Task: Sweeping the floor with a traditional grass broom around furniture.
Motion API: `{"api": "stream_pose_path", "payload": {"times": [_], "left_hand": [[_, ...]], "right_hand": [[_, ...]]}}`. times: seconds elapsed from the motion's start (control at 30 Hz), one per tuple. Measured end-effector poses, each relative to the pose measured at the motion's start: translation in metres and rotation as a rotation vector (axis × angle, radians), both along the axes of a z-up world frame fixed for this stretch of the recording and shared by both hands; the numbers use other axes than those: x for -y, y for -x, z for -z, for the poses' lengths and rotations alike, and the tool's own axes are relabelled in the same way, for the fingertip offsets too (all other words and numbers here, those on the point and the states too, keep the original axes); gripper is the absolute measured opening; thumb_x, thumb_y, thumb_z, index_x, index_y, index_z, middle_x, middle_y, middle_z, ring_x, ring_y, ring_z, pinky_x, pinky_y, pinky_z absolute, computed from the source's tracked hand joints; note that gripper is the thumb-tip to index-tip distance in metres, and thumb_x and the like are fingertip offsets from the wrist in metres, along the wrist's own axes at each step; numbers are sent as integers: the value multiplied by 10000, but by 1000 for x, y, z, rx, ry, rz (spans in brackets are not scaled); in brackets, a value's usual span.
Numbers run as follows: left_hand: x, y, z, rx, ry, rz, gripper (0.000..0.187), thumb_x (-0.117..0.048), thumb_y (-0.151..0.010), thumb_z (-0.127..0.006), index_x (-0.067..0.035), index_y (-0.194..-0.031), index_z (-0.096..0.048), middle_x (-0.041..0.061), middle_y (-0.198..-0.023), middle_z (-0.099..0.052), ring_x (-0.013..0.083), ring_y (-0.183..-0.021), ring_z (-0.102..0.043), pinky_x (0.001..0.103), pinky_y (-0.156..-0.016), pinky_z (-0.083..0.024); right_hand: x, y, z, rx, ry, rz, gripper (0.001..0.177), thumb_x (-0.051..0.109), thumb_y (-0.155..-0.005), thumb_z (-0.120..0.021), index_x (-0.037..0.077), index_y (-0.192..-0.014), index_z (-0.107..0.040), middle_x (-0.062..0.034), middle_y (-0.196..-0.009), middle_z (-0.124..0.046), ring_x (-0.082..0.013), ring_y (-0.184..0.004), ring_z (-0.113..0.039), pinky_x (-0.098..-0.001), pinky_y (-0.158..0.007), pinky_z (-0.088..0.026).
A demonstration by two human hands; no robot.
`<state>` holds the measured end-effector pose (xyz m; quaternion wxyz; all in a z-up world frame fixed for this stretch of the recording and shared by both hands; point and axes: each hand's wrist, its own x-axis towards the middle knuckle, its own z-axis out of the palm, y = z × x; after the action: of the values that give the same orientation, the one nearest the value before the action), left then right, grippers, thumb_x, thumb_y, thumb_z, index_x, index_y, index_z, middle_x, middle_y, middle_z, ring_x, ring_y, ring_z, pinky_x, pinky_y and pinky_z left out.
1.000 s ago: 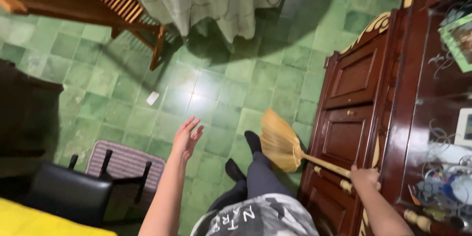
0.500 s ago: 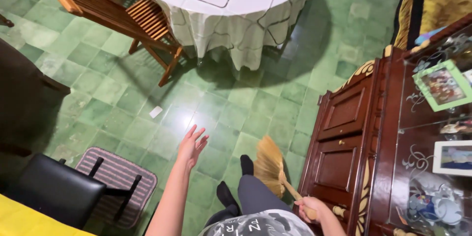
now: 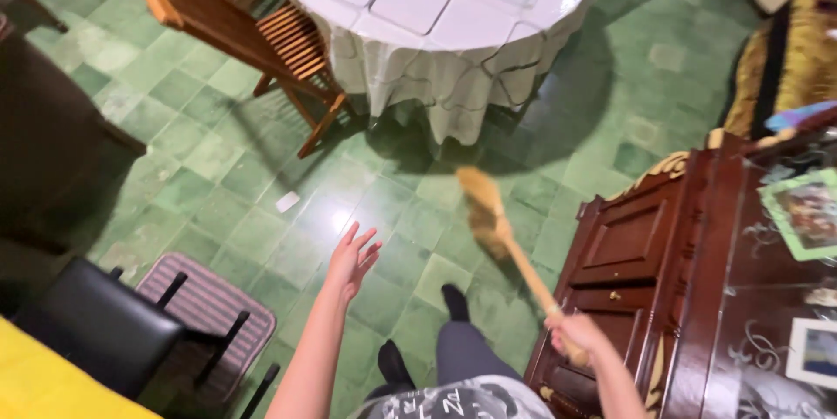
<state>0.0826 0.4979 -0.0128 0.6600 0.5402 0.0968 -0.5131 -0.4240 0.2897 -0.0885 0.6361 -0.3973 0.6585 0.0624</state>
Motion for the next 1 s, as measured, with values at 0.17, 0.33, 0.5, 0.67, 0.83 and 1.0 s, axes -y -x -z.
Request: {"api": "stream_pose_path", "payload": {"times": [0.17, 0.33, 0.5, 0.67, 0.83, 1.0], "left_hand": [[35, -14, 1, 23, -15, -45, 726, -177, -954, -603, -202, -1619, -312, 34, -1372, -673, 219, -1047, -680, 375, -990, -508], [87, -20, 3, 56, -29, -144, 718, -176, -964, -608, -175, -1611, -298, 57, -1387, -659, 224, -1083, -678, 380, -997, -512], [127, -16, 7, 70, -22, -228, 706, -180, -960, -600, -167, -1610, -325, 69, -1403, -649, 231, -1091, -661, 381, -984, -515], [135, 9, 15, 4, -140, -307, 692, -210, -957, -617, -165, -1598, -362, 47, -1403, -650, 214, -1099, -673, 369, -992, -504], [155, 14, 24, 17, -187, -340, 700, -217, -957, -644, -155, -1593, -358, 55, -1401, -643, 204, -1079, -674, 360, -975, -500], [186, 31, 35, -35, -222, -341, 704, -218, -959, -677, -152, -1587, -365, 40, -1387, -641, 168, -1035, -687, 334, -943, -517]], "right_hand": [[125, 0, -7, -21, 90, 33, 218, 114, -906, -719, -31, -770, -628, -92, -600, -589, -209, -476, -565, -367, -439, -476], [267, 18, 16, -7, 153, -48, 195, 129, -936, -690, -25, -854, -605, -70, -615, -568, -201, -484, -531, -360, -465, -489], [362, -3, 151, -122, 81, -14, 118, 107, -946, -642, 6, -965, -584, -69, -667, -542, -226, -531, -541, -435, -547, -566], [347, -98, 289, 15, -251, -10, 90, 97, -904, -505, 89, -990, -480, -112, -701, -512, -293, -575, -553, -519, -627, -586], [258, -226, 336, 41, -392, -362, 121, 135, -900, -572, 95, -800, -517, -77, -589, -515, -250, -463, -532, -432, -480, -535], [247, -265, 224, 114, -459, -528, 201, 220, -926, -642, 75, -803, -579, -57, -583, -578, -206, -445, -559, -364, -415, -497]]}}
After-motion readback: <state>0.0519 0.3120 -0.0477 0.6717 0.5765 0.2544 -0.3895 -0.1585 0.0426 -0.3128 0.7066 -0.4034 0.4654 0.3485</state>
